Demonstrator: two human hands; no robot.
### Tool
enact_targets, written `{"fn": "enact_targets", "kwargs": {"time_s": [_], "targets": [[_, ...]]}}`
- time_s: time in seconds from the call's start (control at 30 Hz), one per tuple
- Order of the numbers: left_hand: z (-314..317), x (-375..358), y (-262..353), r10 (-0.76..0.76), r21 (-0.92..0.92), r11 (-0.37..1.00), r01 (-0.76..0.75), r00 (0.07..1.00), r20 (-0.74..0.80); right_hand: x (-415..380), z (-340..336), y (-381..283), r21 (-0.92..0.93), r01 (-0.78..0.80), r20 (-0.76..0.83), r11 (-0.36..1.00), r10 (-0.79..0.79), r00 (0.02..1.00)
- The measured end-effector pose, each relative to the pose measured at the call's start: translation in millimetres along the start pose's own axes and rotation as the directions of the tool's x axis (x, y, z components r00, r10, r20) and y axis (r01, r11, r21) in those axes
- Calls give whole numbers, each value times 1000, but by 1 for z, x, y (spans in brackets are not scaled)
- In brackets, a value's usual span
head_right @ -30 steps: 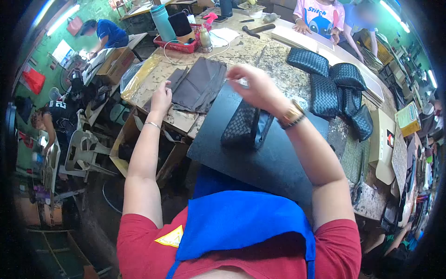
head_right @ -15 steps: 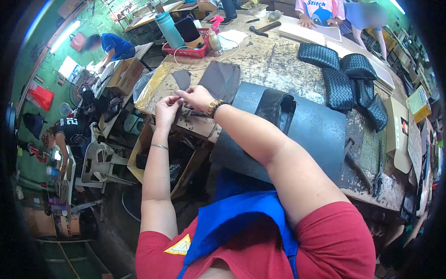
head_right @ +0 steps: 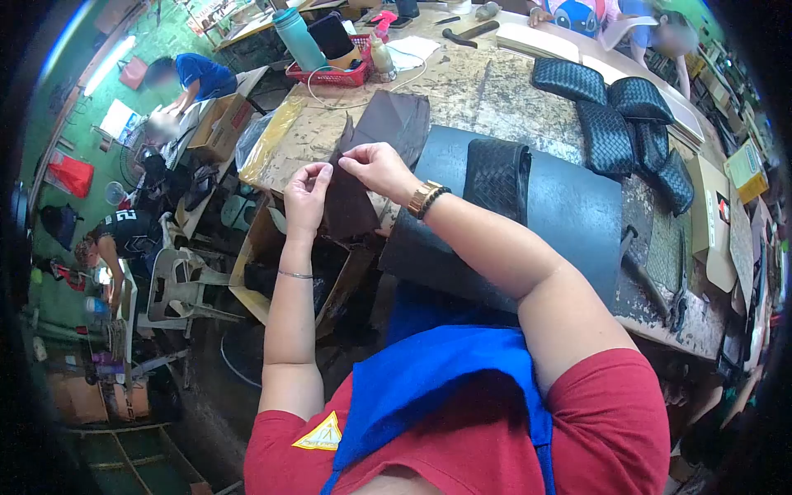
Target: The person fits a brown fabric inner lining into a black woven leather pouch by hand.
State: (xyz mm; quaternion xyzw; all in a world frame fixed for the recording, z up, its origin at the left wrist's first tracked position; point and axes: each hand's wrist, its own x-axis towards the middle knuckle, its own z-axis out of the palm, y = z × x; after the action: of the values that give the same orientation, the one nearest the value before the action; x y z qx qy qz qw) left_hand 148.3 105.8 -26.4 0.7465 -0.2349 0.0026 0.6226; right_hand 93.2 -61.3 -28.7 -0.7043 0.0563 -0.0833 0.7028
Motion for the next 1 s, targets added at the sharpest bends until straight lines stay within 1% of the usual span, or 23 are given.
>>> {"fn": "enact_targets", "kwargs": {"time_s": [0.03, 0.1, 0.13, 0.2, 0.33, 0.43, 0.47, 0.57, 0.6, 0.7, 0.73, 0.83, 0.87, 0.97, 1.0], "targets": [[3, -1, 7, 15, 13, 1000, -15, 1000, -9, -4, -1, -5, -73, 66, -12, 995, -67, 998], [7, -3, 24, 50, 38, 998, -49, 998, -23, -18, -2, -16, -145, 166, -16, 975, -170, 985], [8, -4, 36, 38, 94, 995, -39, 999, 13, -23, -3, -21, -184, 215, -13, 959, -221, 975], [10, -4, 45, 40, 136, 990, -42, 999, 18, -31, -5, -26, -253, 294, 5, 922, -302, 953], [12, -5, 56, 27, 170, 985, -36, 998, 56, -50, -13, -42, -291, 426, 70, 857, -425, 903], [19, -16, 75, 59, 103, 993, -65, 996, 61, -61, -19, -43, -120, 363, -26, 924, -368, 929], [21, -19, 81, 46, 118, 991, -55, 996, 80, -62, -22, -44, -84, 384, -59, 920, -389, 919], [29, -32, 97, 47, 122, 991, -62, 991, 121, -63, -30, -44, 209, 264, -43, 942, -261, 964], [34, -36, 103, 46, 77, 995, -59, 986, 163, -67, -33, -46, 287, 250, -20, 925, -255, 967], [41, -38, 98, 40, -37, 999, -33, 978, 206, -79, -44, -55, 367, 176, 6, 913, -192, 981], [44, -39, 102, -28, -119, 991, 57, 972, 232, -80, -49, -52, 355, 202, 6, 913, -218, 976], [53, -35, 105, -150, -222, 953, 208, 956, 252, -85, -63, -51, 305, 230, -4, 924, -240, 971], [58, -35, 106, -137, -249, 948, 199, 959, 247, -88, -68, -51, 256, 255, -33, 932, -255, 966], [70, -31, 102, 76, -94, 993, -68, 993, 87, -90, -80, -48, 230, 365, -162, 902, -334, 928], [71, -31, 111, 198, 100, 974, -203, 979, 54, -89, -85, -48, 192, 366, -207, 911, -327, 922]]}}
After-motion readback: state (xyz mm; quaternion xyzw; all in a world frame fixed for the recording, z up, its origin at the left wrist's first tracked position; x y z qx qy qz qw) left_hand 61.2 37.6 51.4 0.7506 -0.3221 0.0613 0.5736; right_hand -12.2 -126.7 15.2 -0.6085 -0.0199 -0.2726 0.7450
